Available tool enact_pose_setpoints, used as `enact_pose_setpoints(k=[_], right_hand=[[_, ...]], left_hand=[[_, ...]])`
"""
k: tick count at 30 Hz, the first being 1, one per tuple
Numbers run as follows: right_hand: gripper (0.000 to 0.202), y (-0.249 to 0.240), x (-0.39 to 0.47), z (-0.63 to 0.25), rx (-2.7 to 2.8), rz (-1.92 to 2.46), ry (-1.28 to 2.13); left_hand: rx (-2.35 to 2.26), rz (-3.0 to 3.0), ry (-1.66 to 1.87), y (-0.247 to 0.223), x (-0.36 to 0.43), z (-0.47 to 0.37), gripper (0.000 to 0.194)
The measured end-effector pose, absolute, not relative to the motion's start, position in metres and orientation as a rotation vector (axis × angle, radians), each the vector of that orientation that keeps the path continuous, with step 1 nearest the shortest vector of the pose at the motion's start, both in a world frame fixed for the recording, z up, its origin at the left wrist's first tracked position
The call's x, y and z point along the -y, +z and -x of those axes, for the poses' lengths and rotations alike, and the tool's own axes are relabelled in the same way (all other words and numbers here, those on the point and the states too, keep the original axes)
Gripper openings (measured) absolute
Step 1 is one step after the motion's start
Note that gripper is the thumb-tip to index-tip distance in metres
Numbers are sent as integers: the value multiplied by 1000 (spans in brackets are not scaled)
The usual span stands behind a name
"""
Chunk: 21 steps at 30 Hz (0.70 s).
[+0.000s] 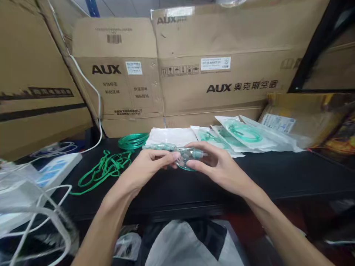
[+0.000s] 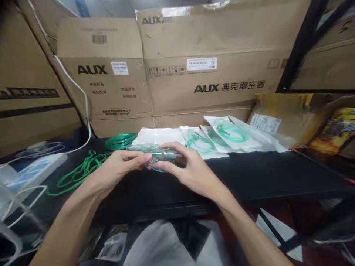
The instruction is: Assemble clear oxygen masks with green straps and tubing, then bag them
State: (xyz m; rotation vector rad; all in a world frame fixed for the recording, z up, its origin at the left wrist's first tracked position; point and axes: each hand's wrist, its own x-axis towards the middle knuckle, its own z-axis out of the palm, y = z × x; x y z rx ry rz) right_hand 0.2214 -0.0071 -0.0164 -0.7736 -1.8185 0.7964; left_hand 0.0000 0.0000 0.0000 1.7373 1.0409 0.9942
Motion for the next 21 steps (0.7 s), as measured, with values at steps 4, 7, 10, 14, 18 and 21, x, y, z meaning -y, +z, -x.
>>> enact_pose_setpoints(k=[4, 7, 10, 14, 18, 21], right_hand=[[31, -18, 12, -221, 1830, 789, 753], [34, -16, 16, -220, 1864, 804, 626], [37, -12, 21, -220, 1903, 826, 511], [38, -11, 26, -218, 1941, 820, 417], [36, -10, 29, -218, 1953, 776, 340], [42, -8, 33, -218, 1948, 767, 290]], left_hand=[[-1034, -1729, 1062, 2, 1, -1, 34], [-1024, -1746, 1087, 3, 3, -1, 34], [-1014, -1755, 1096, 3, 6, -2, 34], [-1016, -1781, 1100, 4, 10, -7, 30], [-1028, -1852, 1146, 6, 15, -11, 34], [-1035, -1896, 1219, 8, 19, -12, 36]])
